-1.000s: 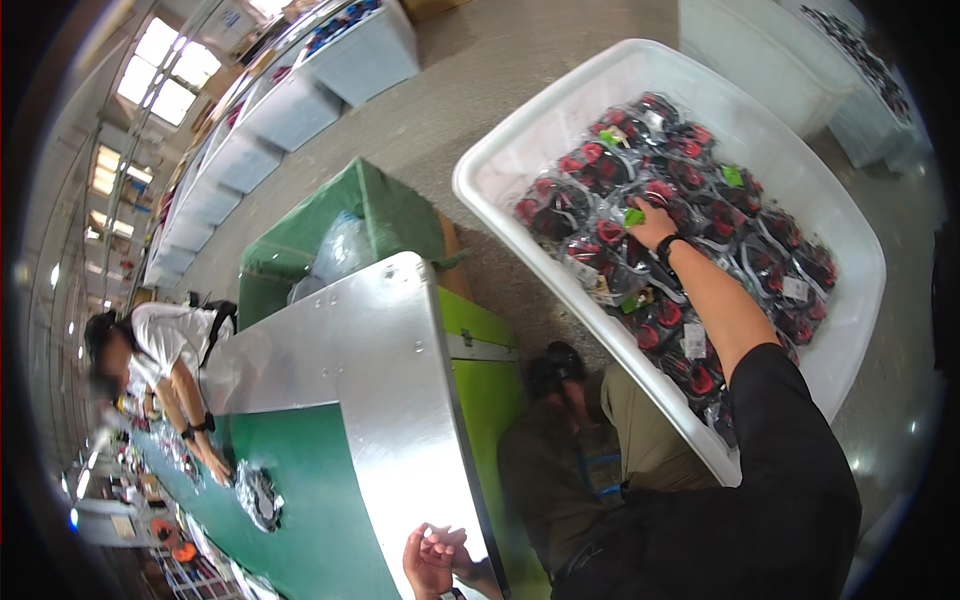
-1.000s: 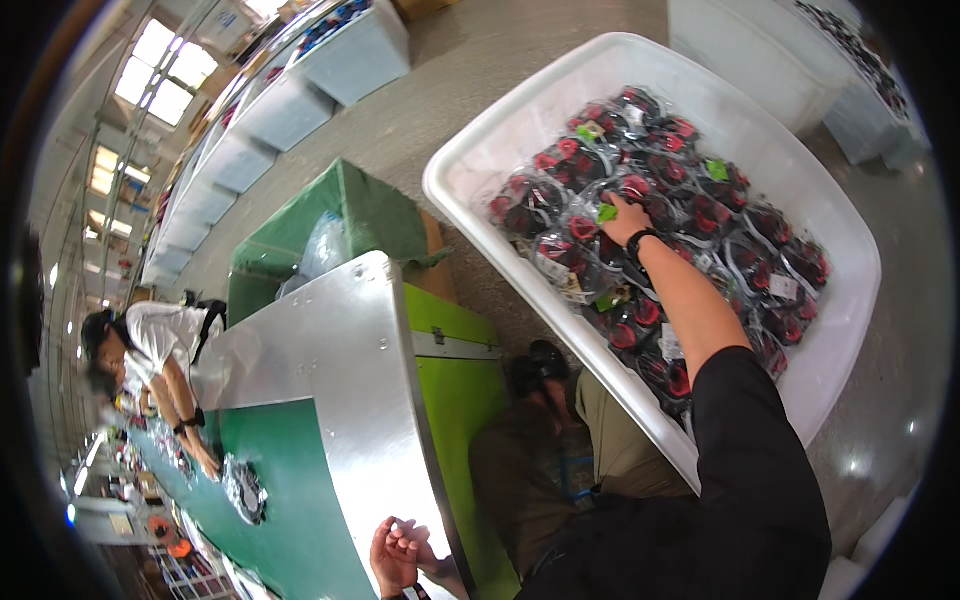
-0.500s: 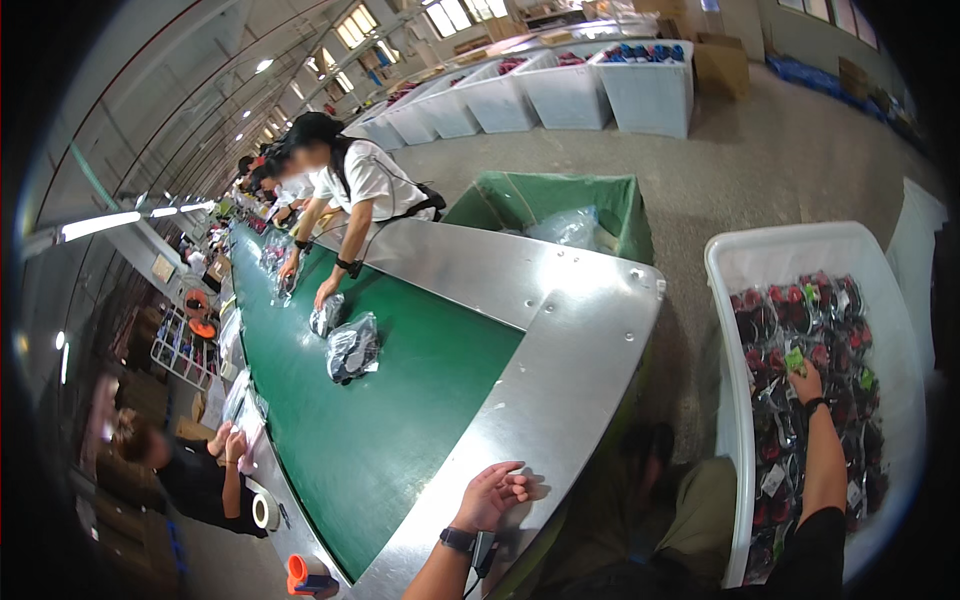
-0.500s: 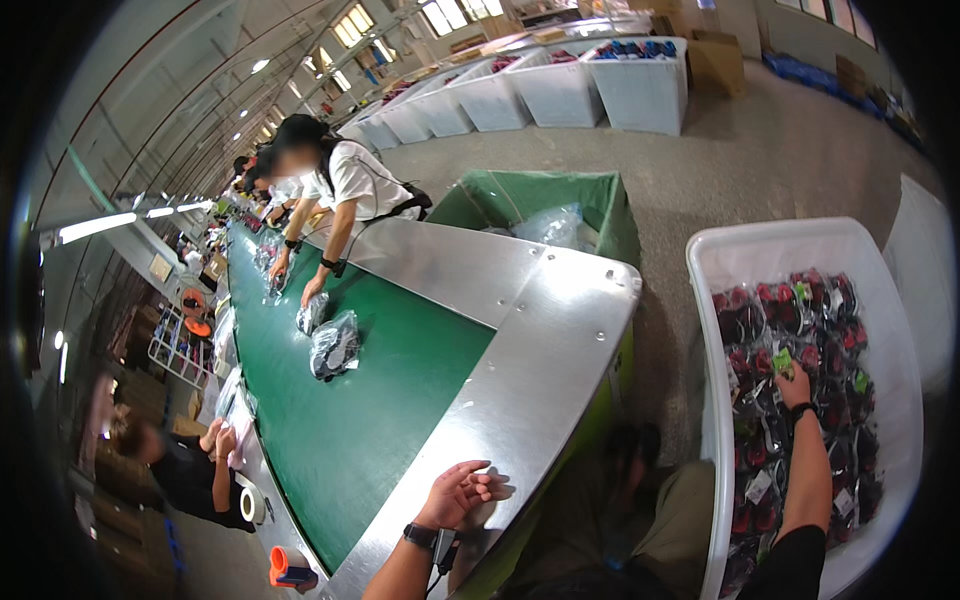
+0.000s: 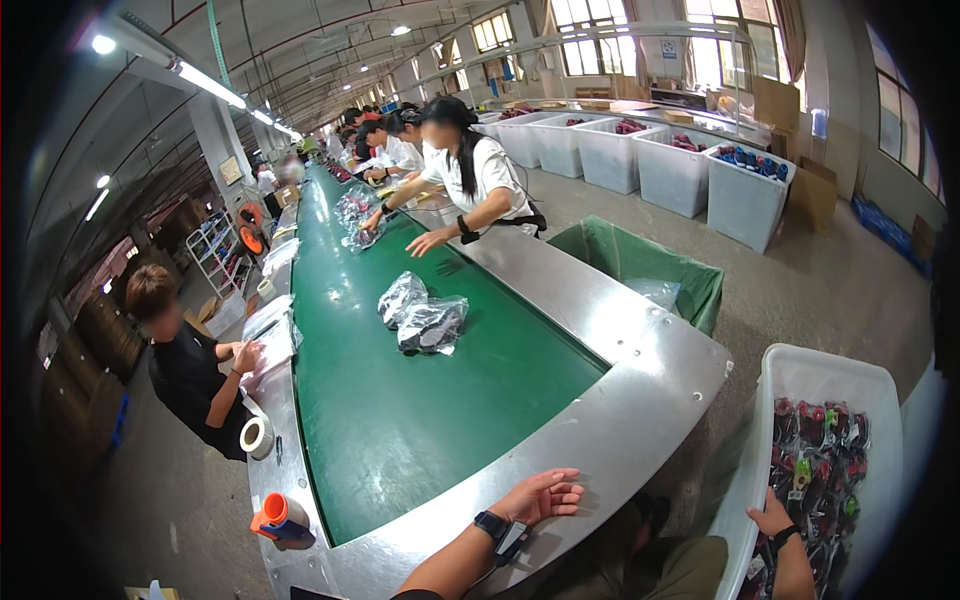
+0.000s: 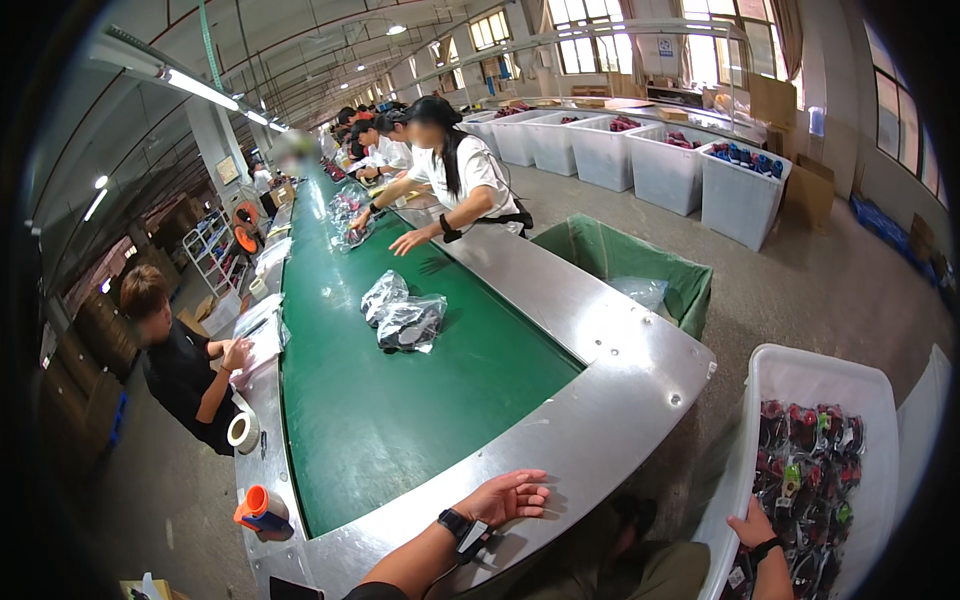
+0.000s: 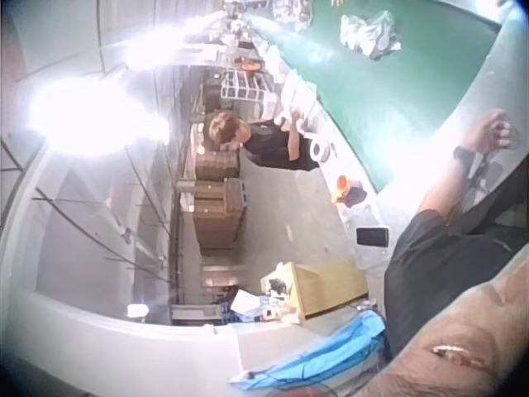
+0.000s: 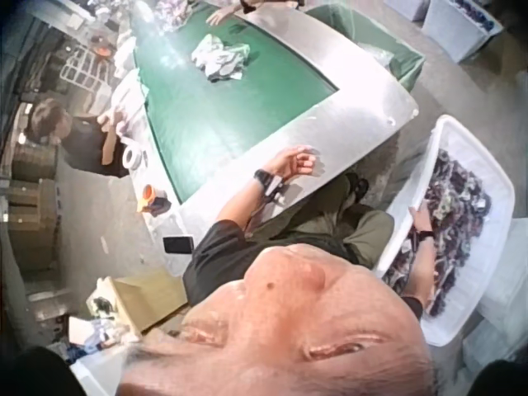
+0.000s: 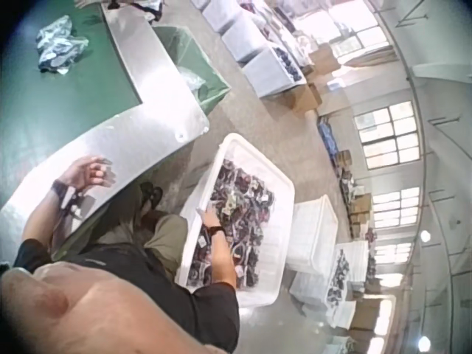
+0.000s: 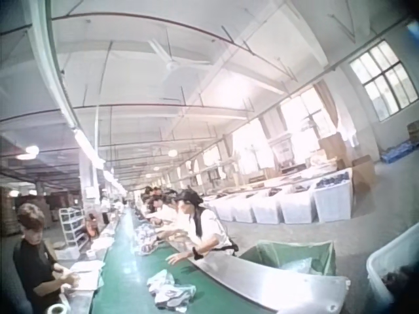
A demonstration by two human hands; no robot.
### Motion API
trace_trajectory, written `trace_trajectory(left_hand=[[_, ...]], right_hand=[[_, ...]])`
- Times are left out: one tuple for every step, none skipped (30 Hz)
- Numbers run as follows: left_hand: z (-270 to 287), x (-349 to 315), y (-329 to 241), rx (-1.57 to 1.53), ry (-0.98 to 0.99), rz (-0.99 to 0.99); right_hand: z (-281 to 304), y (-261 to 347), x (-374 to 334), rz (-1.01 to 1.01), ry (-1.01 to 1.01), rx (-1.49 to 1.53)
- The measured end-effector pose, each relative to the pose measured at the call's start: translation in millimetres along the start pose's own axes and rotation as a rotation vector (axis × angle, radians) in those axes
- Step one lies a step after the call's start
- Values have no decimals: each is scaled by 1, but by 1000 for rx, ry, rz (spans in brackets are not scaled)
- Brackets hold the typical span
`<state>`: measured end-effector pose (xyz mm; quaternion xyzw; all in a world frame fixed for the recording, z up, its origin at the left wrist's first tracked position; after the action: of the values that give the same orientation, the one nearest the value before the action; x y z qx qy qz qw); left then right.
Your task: The person picks packaged footwear from a white bin and places them onto a conveyor belt. They repeatedly transfer items between bins and the belt, occasionally moving an empty bin to a new location.
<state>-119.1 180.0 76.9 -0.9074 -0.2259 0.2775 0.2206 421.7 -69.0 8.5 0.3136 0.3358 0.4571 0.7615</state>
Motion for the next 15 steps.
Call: trace_trajectory(left_hand=[[1, 0, -2, -42, 54, 5], [2, 0, -3, -61, 69, 1], [3, 0, -4, -86, 86, -4], [3, 0, -4, -117, 111, -12], [3, 0, -4, -88, 97, -13], [3, 0, -4, -66, 91, -20], [2, 1, -3, -46, 100, -31], [2, 1, -3, -27, 70, -38], [1, 0, -2, -11, 54, -48], [1, 0, -2, 6, 38, -57], [1, 0, -3, 4, 39, -59], [0, 0, -3, 2, 40, -61], [0, -1, -4, -2, 41, -68], [0, 0, -4, -12, 43, -62], [1, 0, -4, -24, 46, -62]], right_hand=[[-3, 2, 1, -21, -25, 0], [-6, 2, 0, -7, -28, 27], [-8, 0, 0, 2, -37, 82], [-10, -4, 0, 15, -18, 161], [-12, -8, 0, 4, -8, 200], [-14, -13, 0, 0, 3, 266], [-16, -17, -1, 24, 31, 370], [-18, -22, -2, -9, 2, 335], [-20, -26, -2, -15, -9, 339], [-22, -28, -4, 17, -5, 383], [-23, -31, -4, -38, -19, 367], [-24, -32, -5, -55, -16, 391], [-25, -33, -6, -44, -2, 458], [-25, -33, -6, -92, -9, 431], [-25, -33, -7, -112, -4, 446]])
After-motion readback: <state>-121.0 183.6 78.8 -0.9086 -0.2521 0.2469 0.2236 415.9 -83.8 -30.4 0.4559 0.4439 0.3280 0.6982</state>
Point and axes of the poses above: each hand's wrist, its own x-axis towards the middle knuckle, its own z-axis out of the back of the hand, y = z × x, the point moved 1 cm from there along x, towards the middle knuckle, and after that the axes turned 5 degrees about -y, right-handed, at the moved point
